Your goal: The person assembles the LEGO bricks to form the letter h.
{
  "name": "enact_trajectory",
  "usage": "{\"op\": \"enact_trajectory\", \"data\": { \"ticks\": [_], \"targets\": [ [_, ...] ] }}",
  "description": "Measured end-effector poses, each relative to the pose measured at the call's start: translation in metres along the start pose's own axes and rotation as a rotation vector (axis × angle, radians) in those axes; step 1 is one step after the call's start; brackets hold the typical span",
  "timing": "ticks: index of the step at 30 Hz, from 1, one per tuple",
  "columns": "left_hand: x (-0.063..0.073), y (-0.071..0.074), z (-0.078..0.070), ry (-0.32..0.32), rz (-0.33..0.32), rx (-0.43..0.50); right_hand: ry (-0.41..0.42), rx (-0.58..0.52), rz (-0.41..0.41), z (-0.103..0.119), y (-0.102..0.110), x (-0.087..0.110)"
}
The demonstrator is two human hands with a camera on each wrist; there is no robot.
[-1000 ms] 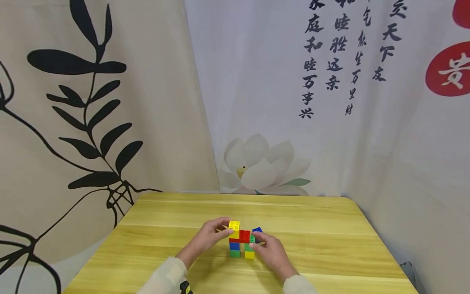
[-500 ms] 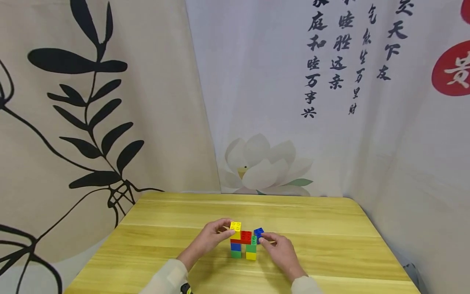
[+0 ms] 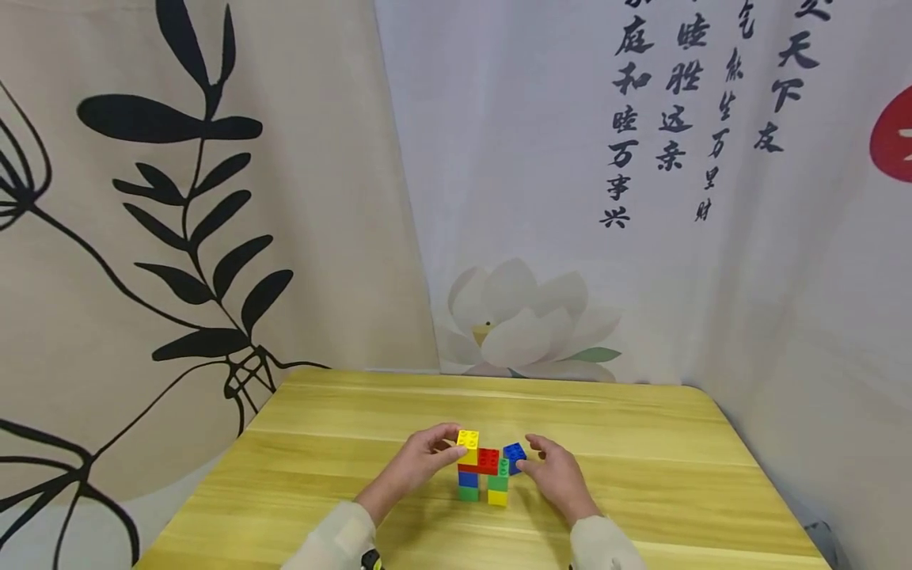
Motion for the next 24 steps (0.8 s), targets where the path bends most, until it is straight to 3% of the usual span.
{"op": "enact_trajectory", "data": {
  "ticks": [11,17,24],
  "targets": [
    [0.001,-0.004,-0.003,0.008,-0.006,0.014,0.018,0.056,0.063,-0.005,-0.014,-0.011],
    [0.002,-0.001,-0.002,0.005,-0.020,0.003,0.009,0.035,0.032,-0.003,-0.016,-0.011],
    [0.002,-0.002,-0.002,0.007,-0.021,-0.004,0.030,0.056,-0.022,-0.002,0.004,-0.002]
  ]
}}
Point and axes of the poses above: each hand's wrist, its own x-axis away from the middle knuckle, its own y-axis out of the back of the hand, z = x × y, the point moved 1 cm from there along -x, towards the middle knuckle, and after that the axes turned 2 degrees about z, right-handed, at the moved point
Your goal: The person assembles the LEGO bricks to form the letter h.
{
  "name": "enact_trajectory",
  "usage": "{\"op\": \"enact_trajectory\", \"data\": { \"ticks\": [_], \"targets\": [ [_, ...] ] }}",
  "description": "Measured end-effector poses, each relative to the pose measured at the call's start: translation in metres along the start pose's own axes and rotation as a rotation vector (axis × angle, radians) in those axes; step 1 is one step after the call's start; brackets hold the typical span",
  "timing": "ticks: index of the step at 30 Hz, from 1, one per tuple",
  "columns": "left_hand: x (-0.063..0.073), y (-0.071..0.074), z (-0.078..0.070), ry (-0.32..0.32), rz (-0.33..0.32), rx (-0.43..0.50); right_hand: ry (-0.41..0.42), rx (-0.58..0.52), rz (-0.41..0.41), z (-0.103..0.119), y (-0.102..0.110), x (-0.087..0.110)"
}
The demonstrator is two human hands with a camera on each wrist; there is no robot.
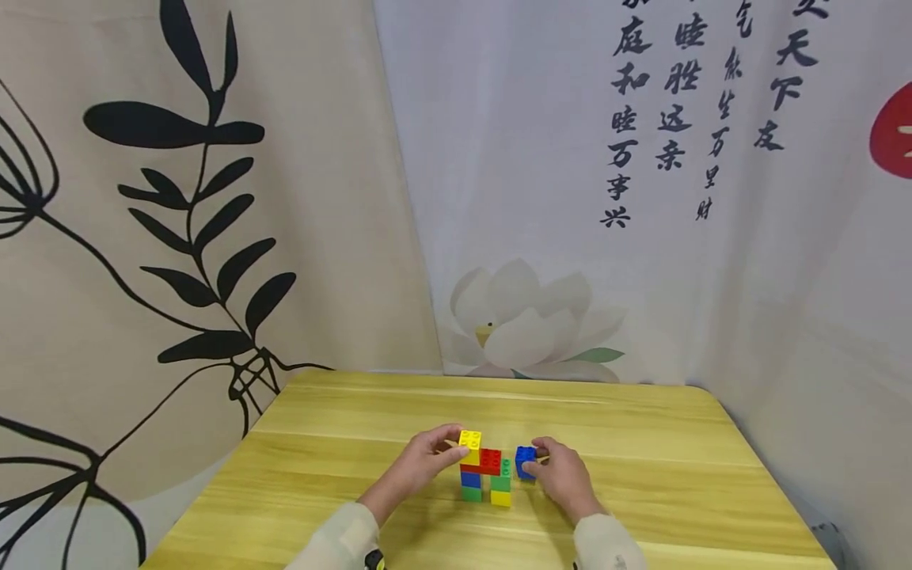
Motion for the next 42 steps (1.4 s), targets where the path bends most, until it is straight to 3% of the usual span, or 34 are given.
{"op": "enact_trajectory", "data": {
  "ticks": [12,24,36,42],
  "targets": [
    [0.000,0.000,0.001,-0.017,0.004,-0.006,0.030,-0.075,-0.080,0.022,0.029,0.011],
    [0.001,0.000,0.000,0.012,0.009,0.016,0.067,-0.107,-0.093,0.043,0.043,0.024],
    [-0.002,0.002,0.003,0.038,0.006,0.013,0.114,-0.128,-0.036,0.067,0.031,0.029],
    [-0.001,0.000,0.003,0.012,0.004,0.024,0.170,-0.095,0.039,0.069,0.025,0.030]
  ]
}}
Point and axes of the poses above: each hand's wrist, its own x-axis away from the middle knuckle, its own y-axis out of the back of the hand, z = x × y, the point moved 1 cm from there along -x, towards the middle knuckle, and after that the axes turned 2 degrees about z, right-handed, at the moved point
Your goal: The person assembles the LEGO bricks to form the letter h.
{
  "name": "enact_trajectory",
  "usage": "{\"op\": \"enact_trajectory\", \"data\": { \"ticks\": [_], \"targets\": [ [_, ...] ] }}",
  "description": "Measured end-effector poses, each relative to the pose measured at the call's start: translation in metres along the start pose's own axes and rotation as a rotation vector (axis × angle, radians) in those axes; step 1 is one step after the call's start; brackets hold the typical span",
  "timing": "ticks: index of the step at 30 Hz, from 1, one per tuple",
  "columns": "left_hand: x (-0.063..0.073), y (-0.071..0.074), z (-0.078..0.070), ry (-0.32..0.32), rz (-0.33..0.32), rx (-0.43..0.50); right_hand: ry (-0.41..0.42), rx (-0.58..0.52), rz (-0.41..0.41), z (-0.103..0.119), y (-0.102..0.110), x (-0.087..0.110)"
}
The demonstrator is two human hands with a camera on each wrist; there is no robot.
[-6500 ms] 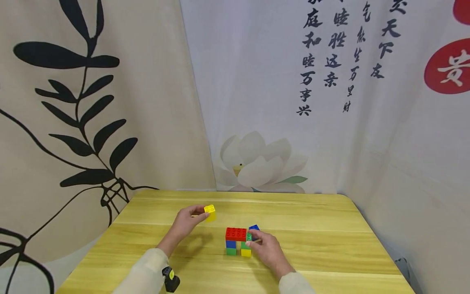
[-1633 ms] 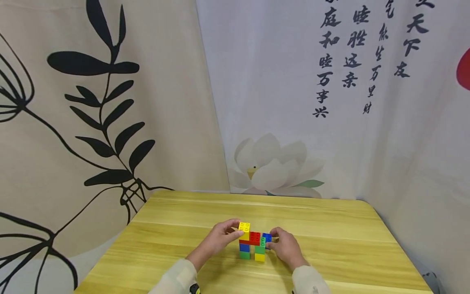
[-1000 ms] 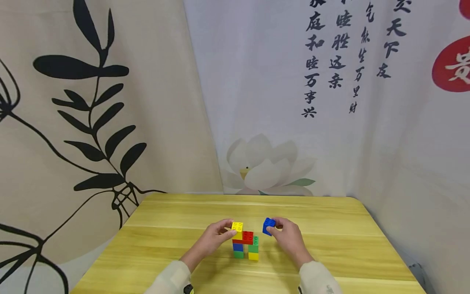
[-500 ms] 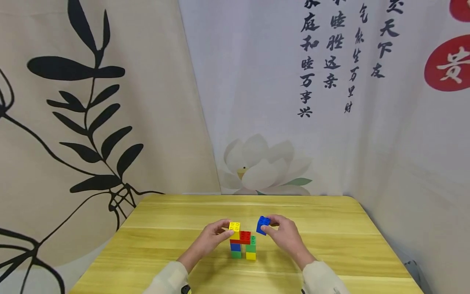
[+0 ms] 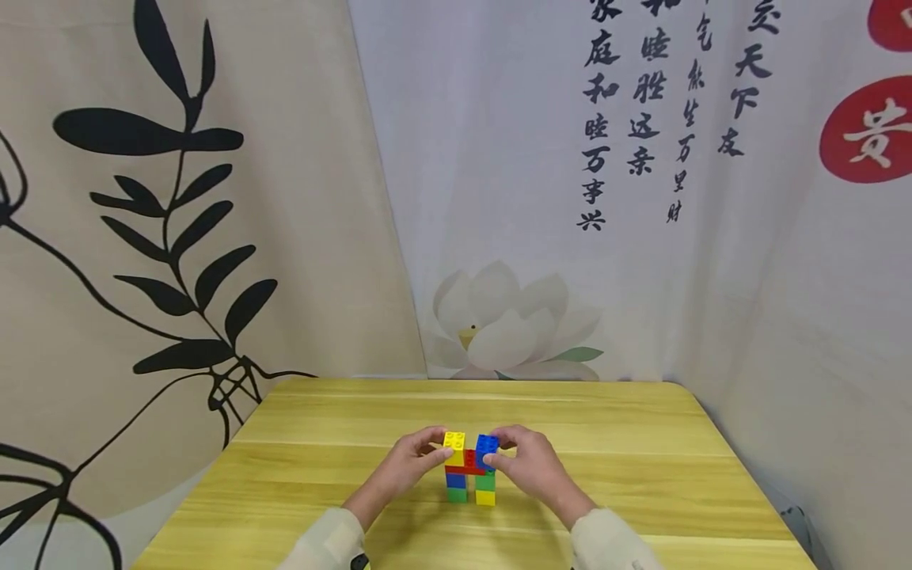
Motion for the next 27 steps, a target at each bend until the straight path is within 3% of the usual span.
{"op": "enact_trajectory", "data": {
  "ticks": [16,27],
  "targets": [
    [-0.001,-0.002,0.003,-0.022,-0.002,-0.009,0.041,0.131,0.087,0.003,0.005,-0.008],
    [0.001,-0.002,0.001,-0.029,-0.009,0.023,0.130,0.195,0.150,0.006,0.008,-0.011]
  ]
}}
Point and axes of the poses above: each hand's wrist, its own x-axis away from the middle knuckle, its own y-axis out of the back of the hand, z = x × y, the point moved 1 cm from there along -x, towards the middle knuckle, and after that the axes turned 2 degrees about z, right-handed, at the moved point
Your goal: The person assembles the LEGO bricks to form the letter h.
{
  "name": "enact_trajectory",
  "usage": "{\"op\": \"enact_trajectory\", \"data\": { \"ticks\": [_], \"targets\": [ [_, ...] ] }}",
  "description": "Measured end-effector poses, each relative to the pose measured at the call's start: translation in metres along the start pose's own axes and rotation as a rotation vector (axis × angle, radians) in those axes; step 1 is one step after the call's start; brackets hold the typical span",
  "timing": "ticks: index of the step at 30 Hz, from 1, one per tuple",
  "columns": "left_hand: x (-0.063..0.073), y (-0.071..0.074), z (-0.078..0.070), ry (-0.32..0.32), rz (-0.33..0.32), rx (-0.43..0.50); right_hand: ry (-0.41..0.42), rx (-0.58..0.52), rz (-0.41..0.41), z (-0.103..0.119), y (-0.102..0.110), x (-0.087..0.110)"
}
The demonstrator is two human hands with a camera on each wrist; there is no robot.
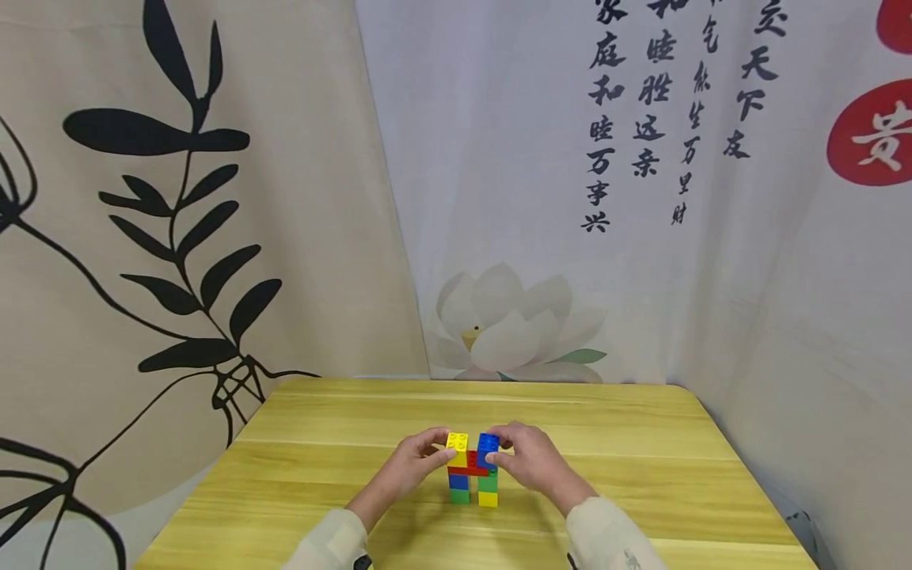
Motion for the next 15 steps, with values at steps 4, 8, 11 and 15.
{"op": "enact_trajectory", "data": {
  "ticks": [4,8,11,15],
  "targets": [
    [-0.0005,0.0000,-0.0006,0.012,0.001,-0.016,0.015,0.042,0.033,0.0026,0.0038,-0.0007],
    [-0.0002,0.0003,-0.0007,0.023,-0.001,-0.019,0.009,0.055,0.042,0.0036,0.0041,-0.0016],
    [0.0005,0.0003,-0.0004,0.022,-0.001,-0.017,0.010,0.054,0.042,0.0025,0.0030,-0.0016],
    [0.0011,-0.0006,0.0011,0.020,-0.003,-0.019,0.019,0.038,0.042,-0.0009,0.0000,-0.0004]
  ]
}}
Point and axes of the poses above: each hand's wrist, its own x-axis away from the middle knuckle, its own y-axis out of the back of the hand, z = x × y, the point moved 1 cm from there along -x, towards the middle knuckle, and after that the axes turned 2 degrees about z, right-handed, at the moved point
